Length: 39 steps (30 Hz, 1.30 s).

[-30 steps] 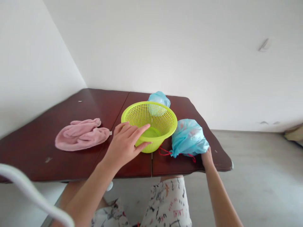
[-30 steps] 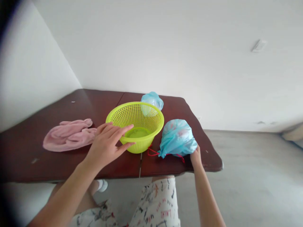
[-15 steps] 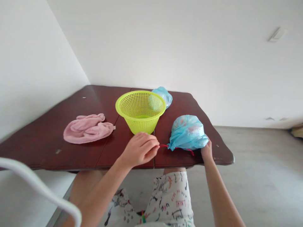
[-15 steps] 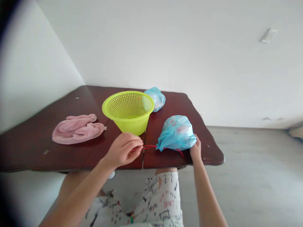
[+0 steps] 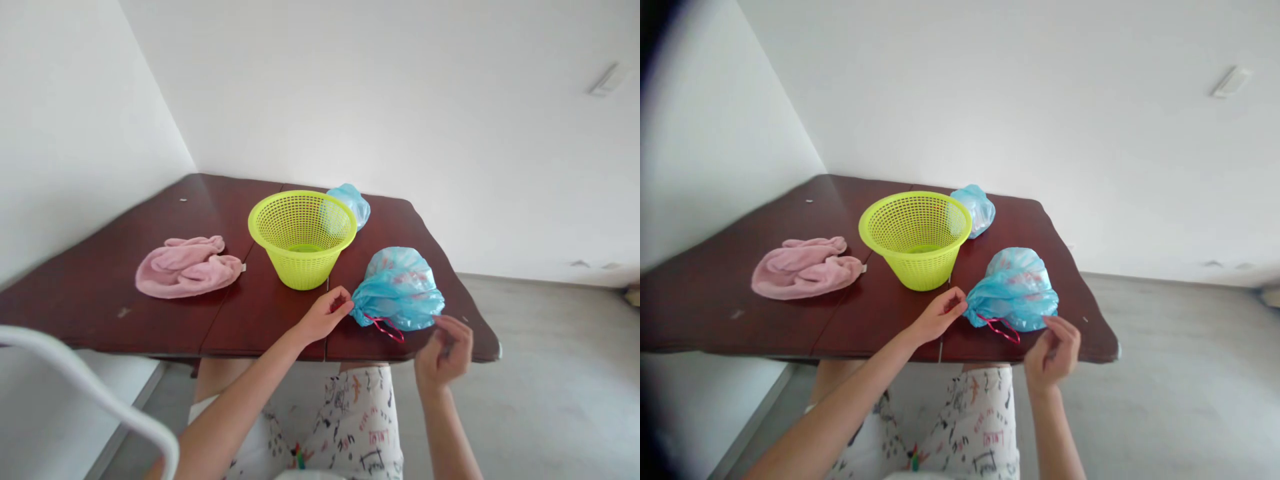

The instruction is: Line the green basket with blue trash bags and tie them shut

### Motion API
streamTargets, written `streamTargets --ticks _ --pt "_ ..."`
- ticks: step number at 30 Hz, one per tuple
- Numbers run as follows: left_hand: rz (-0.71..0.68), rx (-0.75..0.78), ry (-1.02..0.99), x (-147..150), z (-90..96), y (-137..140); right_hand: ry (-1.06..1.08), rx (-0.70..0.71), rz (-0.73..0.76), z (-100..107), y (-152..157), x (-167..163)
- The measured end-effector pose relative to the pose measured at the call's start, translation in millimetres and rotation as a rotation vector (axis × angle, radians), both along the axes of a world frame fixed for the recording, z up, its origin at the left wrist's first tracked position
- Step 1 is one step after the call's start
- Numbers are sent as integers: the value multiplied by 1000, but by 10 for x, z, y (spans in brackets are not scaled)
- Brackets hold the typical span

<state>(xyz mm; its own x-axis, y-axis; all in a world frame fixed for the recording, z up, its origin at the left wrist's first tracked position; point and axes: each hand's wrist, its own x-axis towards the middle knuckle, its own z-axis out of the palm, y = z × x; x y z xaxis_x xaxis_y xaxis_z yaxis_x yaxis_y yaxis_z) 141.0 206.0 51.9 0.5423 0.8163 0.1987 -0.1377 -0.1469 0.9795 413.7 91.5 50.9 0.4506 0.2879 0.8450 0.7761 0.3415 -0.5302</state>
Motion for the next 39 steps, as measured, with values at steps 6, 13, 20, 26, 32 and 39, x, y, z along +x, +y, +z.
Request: streamTargets --ticks 6,13,20,26,32,39 --pt "-76 -106 -117 -20 -8 -39 -134 -488 467 220 -134 -869" --pt "-112 -116 -248 -70 -21 -70 263 -693 572 187 219 -943" --pt "-36 -206 -313 -57 -3 -60 -150 -378 251 361 125 -983" --pt "39 -205 -306 -78 47 -100 -360 -498 440 688 191 -985" --pt "54 -204 -319 -106 50 -73 -291 -598 552 775 326 -854" --pt "128 -51 -285 -98 86 -133 -322 -591 570 806 355 -825"
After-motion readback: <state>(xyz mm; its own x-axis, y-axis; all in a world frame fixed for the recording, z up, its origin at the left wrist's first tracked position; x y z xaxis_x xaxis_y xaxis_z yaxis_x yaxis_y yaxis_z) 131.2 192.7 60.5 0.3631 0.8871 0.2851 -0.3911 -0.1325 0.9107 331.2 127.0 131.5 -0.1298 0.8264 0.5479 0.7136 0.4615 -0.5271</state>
